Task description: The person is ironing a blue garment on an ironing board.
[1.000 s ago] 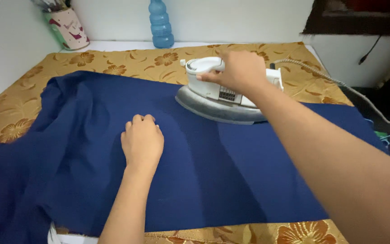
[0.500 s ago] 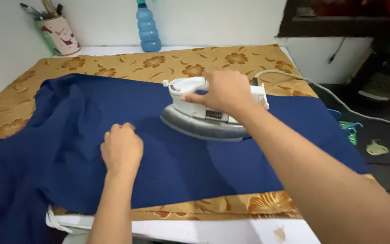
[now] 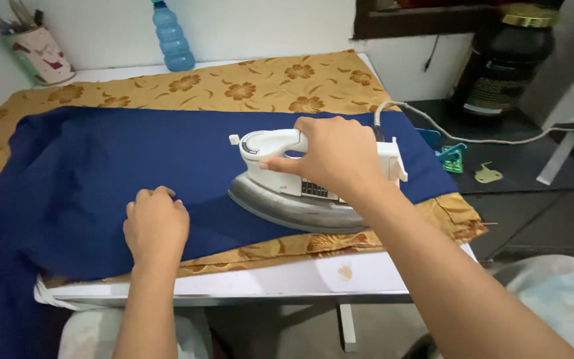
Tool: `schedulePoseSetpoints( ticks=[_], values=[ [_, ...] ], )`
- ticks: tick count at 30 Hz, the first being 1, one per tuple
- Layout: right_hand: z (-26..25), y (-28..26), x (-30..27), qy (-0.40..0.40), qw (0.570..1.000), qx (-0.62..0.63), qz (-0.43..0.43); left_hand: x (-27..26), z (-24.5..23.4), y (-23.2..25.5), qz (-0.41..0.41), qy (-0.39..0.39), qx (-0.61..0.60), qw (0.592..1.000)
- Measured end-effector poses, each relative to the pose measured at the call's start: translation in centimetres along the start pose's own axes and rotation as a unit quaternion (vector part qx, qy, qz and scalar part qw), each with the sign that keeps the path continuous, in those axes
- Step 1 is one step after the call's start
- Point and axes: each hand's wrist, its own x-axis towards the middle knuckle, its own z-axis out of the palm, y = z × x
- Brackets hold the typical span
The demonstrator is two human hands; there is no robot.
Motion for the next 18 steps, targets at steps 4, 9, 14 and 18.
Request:
schedulePoseSetpoints(
  ticks=[4,9,14,18],
  values=[
    [-0.8,1.4,-1.2,0.004,0.999,-0.022,0.041,-0.6,0.0,1.3,-0.002,-0.012,-0.005,1.000],
    [-0.6,2.6,-0.7,0.022,0.997,-0.044,0.055,-0.1,-0.6,2.7,0.013,-0.015,-0.003,1.000],
    [0.3,3.4,1.8,0.004,0.996,-0.045,0.080,1.0,-0.8,4.2,0.018,-0.022,-0.027,0.999],
    [1.1,4.8,3.7,0.041,0.997,-0.033,0.054,2.2,-0.2,5.5,0.029,-0.013,-0.043,0.999]
  ],
)
